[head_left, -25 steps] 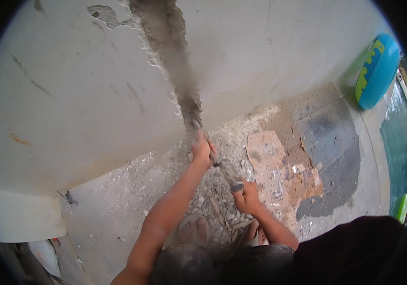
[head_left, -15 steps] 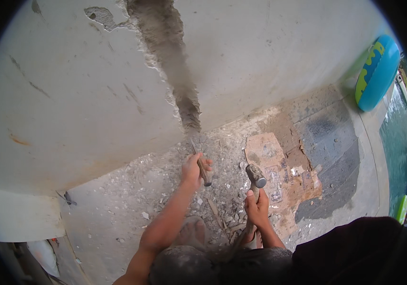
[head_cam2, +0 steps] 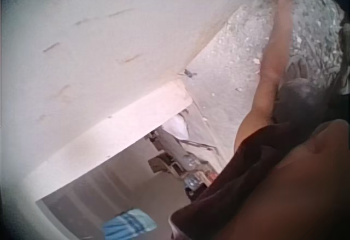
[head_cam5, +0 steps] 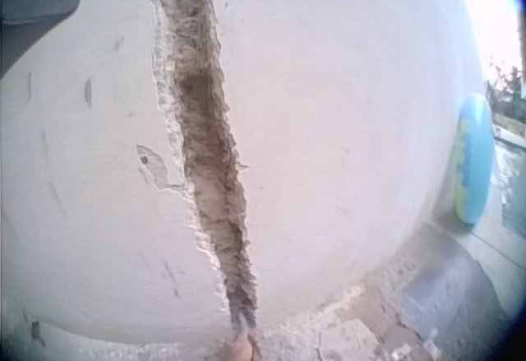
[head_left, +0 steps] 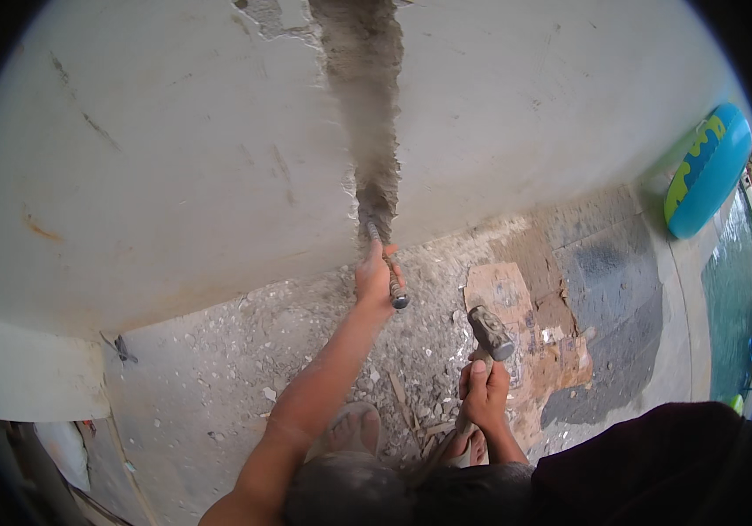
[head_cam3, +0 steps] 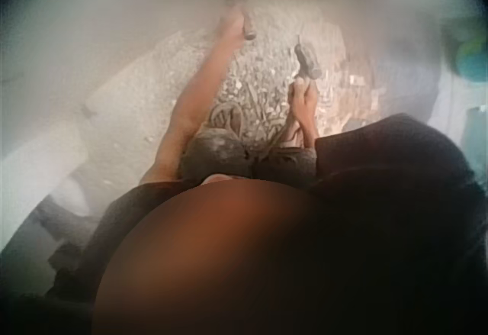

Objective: The person uses a hammer and chisel to chip away at a vertical section of a white wall. They repeatedly strike the chisel to remove plaster and debris, creating a deeper groove in the wall surface.

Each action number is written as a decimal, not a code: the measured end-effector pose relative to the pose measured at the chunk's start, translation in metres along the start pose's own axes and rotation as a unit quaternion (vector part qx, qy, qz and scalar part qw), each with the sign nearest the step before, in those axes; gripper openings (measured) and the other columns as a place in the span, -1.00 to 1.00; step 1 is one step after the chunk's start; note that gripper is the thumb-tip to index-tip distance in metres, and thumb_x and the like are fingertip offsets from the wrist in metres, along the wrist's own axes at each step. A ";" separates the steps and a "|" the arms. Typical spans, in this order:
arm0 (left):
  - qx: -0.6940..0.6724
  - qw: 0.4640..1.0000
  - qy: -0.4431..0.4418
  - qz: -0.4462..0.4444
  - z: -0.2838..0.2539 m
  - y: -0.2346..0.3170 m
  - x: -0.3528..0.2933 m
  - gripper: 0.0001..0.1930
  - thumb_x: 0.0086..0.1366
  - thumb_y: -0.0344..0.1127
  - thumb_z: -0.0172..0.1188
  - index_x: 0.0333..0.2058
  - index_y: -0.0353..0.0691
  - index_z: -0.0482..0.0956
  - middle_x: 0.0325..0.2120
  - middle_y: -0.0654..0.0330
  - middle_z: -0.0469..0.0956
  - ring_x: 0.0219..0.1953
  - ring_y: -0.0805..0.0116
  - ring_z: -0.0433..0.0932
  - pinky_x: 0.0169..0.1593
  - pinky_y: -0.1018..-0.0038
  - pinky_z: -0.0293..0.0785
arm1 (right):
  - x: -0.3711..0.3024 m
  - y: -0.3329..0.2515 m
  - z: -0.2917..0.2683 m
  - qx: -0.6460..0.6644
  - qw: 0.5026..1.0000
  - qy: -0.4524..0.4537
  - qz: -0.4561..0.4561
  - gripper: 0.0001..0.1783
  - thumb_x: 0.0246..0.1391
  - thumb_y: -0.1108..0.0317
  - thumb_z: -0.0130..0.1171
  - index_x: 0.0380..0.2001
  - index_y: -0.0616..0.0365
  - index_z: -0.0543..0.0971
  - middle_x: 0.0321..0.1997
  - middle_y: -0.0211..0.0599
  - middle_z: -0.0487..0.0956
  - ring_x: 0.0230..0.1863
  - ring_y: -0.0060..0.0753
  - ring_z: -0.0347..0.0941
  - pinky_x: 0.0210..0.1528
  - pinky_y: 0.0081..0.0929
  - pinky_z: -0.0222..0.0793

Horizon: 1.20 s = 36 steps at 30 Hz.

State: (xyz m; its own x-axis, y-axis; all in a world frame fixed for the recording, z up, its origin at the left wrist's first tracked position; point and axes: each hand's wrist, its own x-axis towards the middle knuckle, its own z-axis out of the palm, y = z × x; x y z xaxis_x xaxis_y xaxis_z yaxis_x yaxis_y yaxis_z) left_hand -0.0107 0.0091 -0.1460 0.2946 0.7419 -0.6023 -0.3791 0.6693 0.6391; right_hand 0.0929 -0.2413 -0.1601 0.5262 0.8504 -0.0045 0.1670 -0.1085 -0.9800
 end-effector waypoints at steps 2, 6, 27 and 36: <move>-0.029 0.999 0.017 -0.020 0.003 0.001 0.001 -0.70 0.44 -0.05 -0.07 -0.22 -0.19 0.42 -0.66 0.31 0.35 -0.73 0.52 0.28 -0.70 0.56 0.21 | 0.005 -0.002 0.003 -0.017 0.999 0.012 -0.050 -0.64 0.36 0.09 -0.14 -0.18 0.22 0.37 -0.67 -0.45 0.36 -0.75 -0.67 0.23 -0.71 -0.63 0.13; -0.099 0.992 0.059 -0.046 0.002 0.000 0.009 -0.73 0.43 -0.05 -0.08 -0.21 -0.13 0.42 -0.66 0.32 0.34 -0.74 0.50 0.25 -0.70 0.54 0.20 | 0.012 -0.020 0.008 -0.008 0.999 0.030 -0.012 -0.63 0.35 0.15 -0.15 -0.14 0.29 0.42 -0.67 -0.45 0.38 -0.69 -0.62 0.28 -0.63 -0.59 0.18; -0.192 0.979 0.047 -0.048 0.014 0.032 0.041 -0.75 0.47 -0.12 -0.24 -0.36 -0.08 0.26 -0.53 0.29 0.35 -0.57 0.52 0.35 -0.66 0.59 0.12 | 0.099 -0.118 0.034 -0.168 0.977 -0.091 -0.098 -0.73 0.24 0.30 -0.03 -0.13 0.29 0.43 -0.50 0.05 0.50 -0.50 0.01 0.50 -0.48 -0.38 0.33; 0.188 0.952 -0.142 0.195 -0.024 0.022 0.077 -0.72 0.34 -0.16 -0.06 -0.13 -0.22 0.40 -0.35 0.17 0.47 -0.36 0.24 0.51 -0.34 0.37 0.49 | 0.120 -0.112 0.032 -0.208 0.956 -0.181 -0.096 -0.65 0.24 0.13 0.04 -0.27 0.27 0.41 -0.56 0.09 0.51 -0.50 0.16 0.50 -0.44 -0.12 0.40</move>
State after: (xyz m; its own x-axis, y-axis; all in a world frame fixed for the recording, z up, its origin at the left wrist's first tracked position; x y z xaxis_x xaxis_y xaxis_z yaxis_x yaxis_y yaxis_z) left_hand -0.0171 0.0805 -0.1896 0.4409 0.8823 -0.1649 -0.1824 0.2680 0.9460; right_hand 0.1107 -0.1112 -0.0568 0.1412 0.9897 0.0255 0.5879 -0.0631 -0.8064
